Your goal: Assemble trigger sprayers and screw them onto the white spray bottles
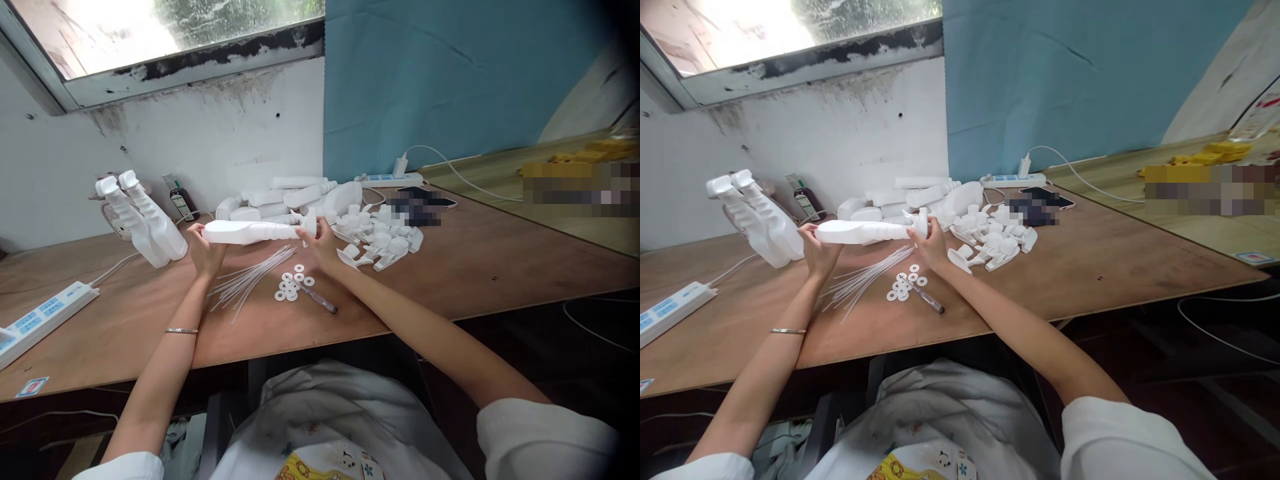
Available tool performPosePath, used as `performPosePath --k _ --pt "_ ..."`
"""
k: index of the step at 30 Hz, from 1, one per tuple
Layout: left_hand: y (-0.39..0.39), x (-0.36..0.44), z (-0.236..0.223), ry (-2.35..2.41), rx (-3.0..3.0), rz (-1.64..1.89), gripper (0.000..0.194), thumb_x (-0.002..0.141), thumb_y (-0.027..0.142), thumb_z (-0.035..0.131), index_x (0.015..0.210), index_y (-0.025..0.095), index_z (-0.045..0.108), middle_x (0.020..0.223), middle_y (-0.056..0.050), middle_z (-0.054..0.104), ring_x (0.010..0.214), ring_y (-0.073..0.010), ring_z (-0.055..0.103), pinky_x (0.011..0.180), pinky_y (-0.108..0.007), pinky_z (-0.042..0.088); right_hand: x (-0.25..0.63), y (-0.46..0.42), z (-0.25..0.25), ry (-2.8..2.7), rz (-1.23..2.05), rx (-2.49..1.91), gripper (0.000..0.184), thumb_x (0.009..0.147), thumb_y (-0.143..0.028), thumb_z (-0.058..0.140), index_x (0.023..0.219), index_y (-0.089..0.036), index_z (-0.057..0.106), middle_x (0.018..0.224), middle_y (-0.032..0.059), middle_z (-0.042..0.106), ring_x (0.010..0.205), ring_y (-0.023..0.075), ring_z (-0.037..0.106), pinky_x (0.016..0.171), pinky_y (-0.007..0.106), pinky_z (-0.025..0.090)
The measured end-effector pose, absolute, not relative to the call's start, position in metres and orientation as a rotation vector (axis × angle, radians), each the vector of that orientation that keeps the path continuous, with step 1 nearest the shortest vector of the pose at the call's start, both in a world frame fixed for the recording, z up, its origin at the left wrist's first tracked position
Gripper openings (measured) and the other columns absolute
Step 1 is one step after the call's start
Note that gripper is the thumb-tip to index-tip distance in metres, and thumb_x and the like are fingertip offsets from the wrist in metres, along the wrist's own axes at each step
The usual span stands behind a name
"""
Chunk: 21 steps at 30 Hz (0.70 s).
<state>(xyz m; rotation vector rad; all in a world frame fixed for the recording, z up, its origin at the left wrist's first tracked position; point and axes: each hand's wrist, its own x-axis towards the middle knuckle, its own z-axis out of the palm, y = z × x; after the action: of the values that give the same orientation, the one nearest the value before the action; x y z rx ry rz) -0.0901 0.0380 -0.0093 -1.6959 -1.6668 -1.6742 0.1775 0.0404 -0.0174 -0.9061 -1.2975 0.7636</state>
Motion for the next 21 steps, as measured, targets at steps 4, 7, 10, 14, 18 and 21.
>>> performPosePath --k 4,7,10,14,18,21 --pt "0.0317 -0.0846 -0.0076 -1.672 -1.655 -1.762 0.049 0.054 0.024 0.071 0.091 0.022 0.038 0.093 -0.003 0.047 0.091 -0.0239 0.053 0.073 -0.031 0.039 0.1764 0.0431 -0.0192 -1.264 0.795 -0.923 0.035 0.065 -0.047 0.062 0.083 -0.02 0.047 0.07 -0.0026 0.055 0.062 0.0139 0.052 0.057 0.027 0.042" --pt "0.0314 -0.0834 -0.0074 -1.644 -1.662 -1.76 0.046 0.057 0.023 0.069 0.089 0.022 0.037 0.094 -0.004 0.045 0.093 -0.0231 0.052 0.075 -0.031 0.038 0.1759 0.0431 -0.0184 -1.227 0.827 -0.951 0.036 0.063 -0.048 0.063 0.081 -0.02 0.048 0.07 -0.0017 0.056 0.062 0.0144 0.053 0.057 0.027 0.043" --pt "0.0335 -0.0844 -0.007 -1.578 -1.709 -1.749 0.049 0.056 0.023 0.07 0.092 0.021 0.037 0.097 -0.005 0.044 0.098 -0.0226 0.049 0.082 -0.032 0.037 0.1761 0.0425 -0.018 -1.198 0.832 -0.97 0.036 0.062 -0.047 0.064 0.081 -0.019 0.05 0.072 -0.0008 0.057 0.064 0.0145 0.053 0.059 0.028 0.044" --pt "0.0325 -0.0841 -0.0038 -1.466 -1.883 -1.757 0.069 0.048 0.028 0.077 0.104 0.019 0.038 0.109 -0.008 0.043 0.109 -0.0245 0.042 0.096 -0.036 0.031 0.1774 0.0449 -0.0202 -1.162 0.852 -0.965 0.035 0.063 -0.047 0.063 0.08 -0.019 0.049 0.072 -0.0005 0.057 0.066 0.0151 0.054 0.061 0.028 0.044" --pt "0.0298 -0.0821 -0.0012 -1.447 -2.116 -1.944 0.079 0.053 0.043 0.075 0.118 0.018 0.038 0.123 -0.012 0.037 0.12 -0.0267 0.035 0.102 -0.036 0.027 0.1795 0.0479 -0.0202 -1.107 0.815 -0.974 0.034 0.063 -0.046 0.063 0.079 -0.019 0.05 0.074 -0.0004 0.056 0.067 0.0149 0.053 0.063 0.029 0.043" --pt "0.0333 -0.0829 -0.0012 -1.482 -2.075 -2.242 0.063 0.068 0.053 0.06 0.117 0.018 0.044 0.121 -0.011 0.041 0.118 -0.0244 0.04 0.1 -0.034 0.03 0.1801 0.0471 -0.0184 -1.115 0.815 -0.966 0.034 0.063 -0.044 0.063 0.08 -0.018 0.05 0.074 -0.0005 0.056 0.067 0.0147 0.053 0.064 0.029 0.043"
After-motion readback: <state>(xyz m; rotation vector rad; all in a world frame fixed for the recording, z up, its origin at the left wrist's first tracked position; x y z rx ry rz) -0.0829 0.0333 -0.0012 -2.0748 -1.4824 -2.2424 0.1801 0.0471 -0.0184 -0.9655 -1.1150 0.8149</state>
